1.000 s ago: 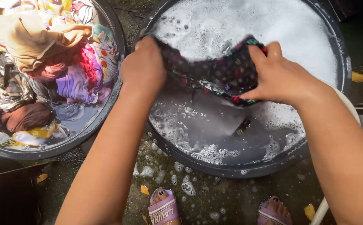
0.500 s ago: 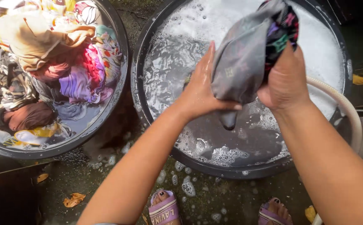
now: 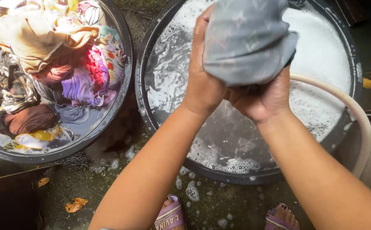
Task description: Manually wash and scrub clothes in a tub of soapy water.
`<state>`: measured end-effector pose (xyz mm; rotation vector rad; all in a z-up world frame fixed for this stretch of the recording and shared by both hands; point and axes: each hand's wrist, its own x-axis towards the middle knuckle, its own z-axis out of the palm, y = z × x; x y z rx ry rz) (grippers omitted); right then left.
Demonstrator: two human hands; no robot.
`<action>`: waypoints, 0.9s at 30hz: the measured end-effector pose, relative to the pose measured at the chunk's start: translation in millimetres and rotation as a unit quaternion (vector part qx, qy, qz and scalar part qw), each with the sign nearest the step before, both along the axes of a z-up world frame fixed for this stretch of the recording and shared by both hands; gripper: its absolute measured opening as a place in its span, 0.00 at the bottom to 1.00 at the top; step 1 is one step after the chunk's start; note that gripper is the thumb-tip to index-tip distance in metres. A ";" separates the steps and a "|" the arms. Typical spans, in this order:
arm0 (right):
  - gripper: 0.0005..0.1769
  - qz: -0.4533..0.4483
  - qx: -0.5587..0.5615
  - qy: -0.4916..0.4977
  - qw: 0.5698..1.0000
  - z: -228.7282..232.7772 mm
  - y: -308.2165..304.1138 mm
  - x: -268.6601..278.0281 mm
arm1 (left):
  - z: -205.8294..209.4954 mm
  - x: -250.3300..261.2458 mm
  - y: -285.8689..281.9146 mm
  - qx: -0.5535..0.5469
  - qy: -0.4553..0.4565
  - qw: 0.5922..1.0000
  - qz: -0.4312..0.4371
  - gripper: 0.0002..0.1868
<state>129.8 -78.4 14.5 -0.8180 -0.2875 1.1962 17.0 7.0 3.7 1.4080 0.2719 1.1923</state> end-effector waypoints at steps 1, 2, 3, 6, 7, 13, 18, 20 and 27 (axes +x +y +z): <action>0.52 0.043 0.057 0.088 0.994 8.5 -0.2 -2.0 | -1.1 -1.7 1.4 0.021 0.023 1.000 0.001 0.23; 0.52 0.085 0.110 0.177 0.974 16.0 -2.6 -4.5 | -3.3 -4.0 0.5 0.039 0.047 0.998 0.001 0.26; 0.52 0.083 0.107 0.180 0.974 7.8 -3.3 15.0 | -5.9 -8.0 -0.3 0.036 0.049 0.998 0.000 0.26; 0.39 0.033 0.171 -0.054 0.983 -8.2 -4.3 66.7 | -9.0 -16.1 3.3 0.046 0.177 0.983 -0.025 0.42; 0.35 0.015 0.179 -0.083 0.980 -10.6 -5.2 78.7 | -9.3 -17.3 6.5 -0.011 0.217 0.971 -0.097 0.52; 0.27 -0.008 0.153 -0.234 0.960 7.7 -11.5 45.4 | -13.1 -7.5 -1.8 -0.444 0.053 0.859 -0.251 0.64; 0.28 0.006 0.119 -0.231 0.966 4.4 -9.6 27.7 | -24.9 1.3 -0.8 -0.491 -0.037 0.864 -0.107 0.40; 0.25 -0.015 0.131 -0.098 0.986 9.7 -1.4 22.0 | -15.7 0.9 -1.7 -0.367 -0.029 0.929 -0.032 0.20; 0.14 -0.038 -0.004 0.036 0.999 -36.3 8.1 24.7 | 16.2 -10.6 -18.8 0.155 0.174 0.964 0.130 0.12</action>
